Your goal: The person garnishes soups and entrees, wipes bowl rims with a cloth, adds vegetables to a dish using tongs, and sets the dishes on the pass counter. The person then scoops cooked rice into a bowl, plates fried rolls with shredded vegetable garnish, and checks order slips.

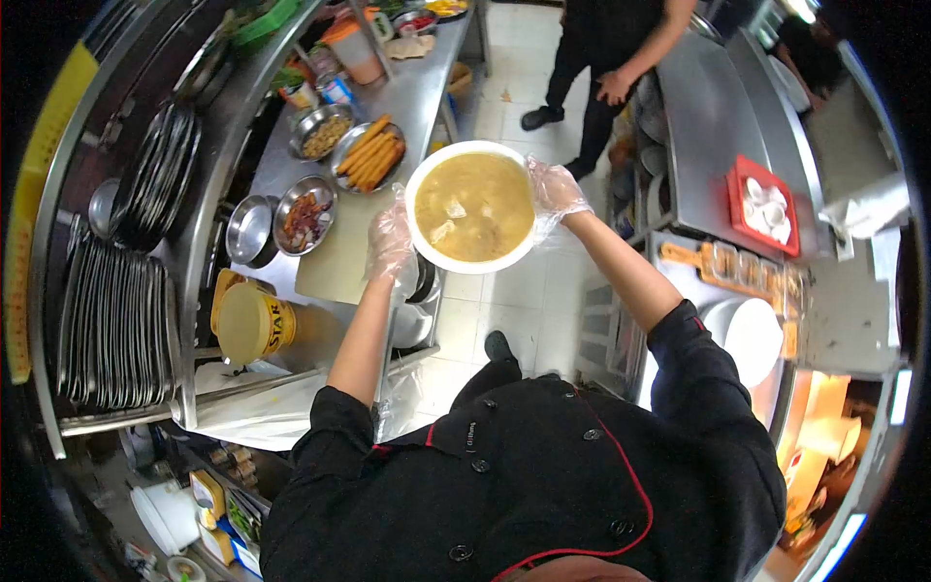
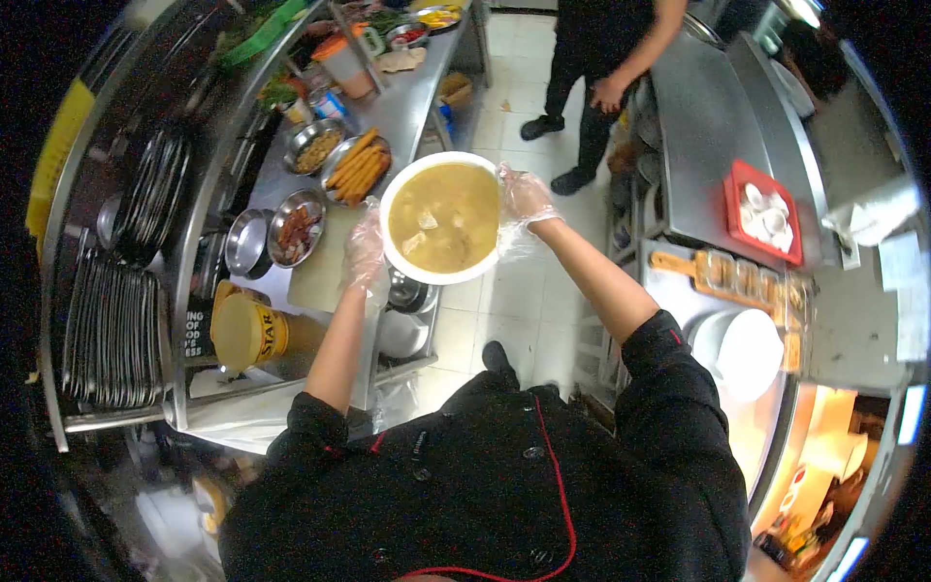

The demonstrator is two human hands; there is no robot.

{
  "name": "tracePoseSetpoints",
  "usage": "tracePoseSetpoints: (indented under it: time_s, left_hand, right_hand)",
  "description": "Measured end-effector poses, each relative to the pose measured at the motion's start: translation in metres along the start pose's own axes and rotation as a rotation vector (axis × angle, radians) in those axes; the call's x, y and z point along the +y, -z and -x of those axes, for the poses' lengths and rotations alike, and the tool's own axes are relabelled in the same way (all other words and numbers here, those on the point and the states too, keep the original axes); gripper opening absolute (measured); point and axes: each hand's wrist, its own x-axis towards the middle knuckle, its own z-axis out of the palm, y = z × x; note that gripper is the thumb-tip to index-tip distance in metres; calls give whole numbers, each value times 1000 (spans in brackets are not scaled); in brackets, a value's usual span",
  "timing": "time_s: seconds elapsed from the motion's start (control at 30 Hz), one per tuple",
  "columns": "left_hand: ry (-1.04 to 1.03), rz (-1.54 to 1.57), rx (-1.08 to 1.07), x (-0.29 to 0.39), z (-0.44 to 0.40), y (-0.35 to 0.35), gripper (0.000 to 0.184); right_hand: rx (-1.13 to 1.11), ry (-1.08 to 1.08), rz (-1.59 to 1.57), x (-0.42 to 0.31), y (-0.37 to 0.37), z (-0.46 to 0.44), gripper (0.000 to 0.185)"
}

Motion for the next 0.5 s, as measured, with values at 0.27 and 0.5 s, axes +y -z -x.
tracePoseSetpoints:
  time_s: [0.27,0.5]
  left_hand:
    - [-157,371,-146,10,43,-84,35]
    - [-216,289,-475,59,96,-120,24]
  right_hand:
    - [63,-292,-39,30,73,108,41]
    - [280,-428,-48,55,117,211,45]
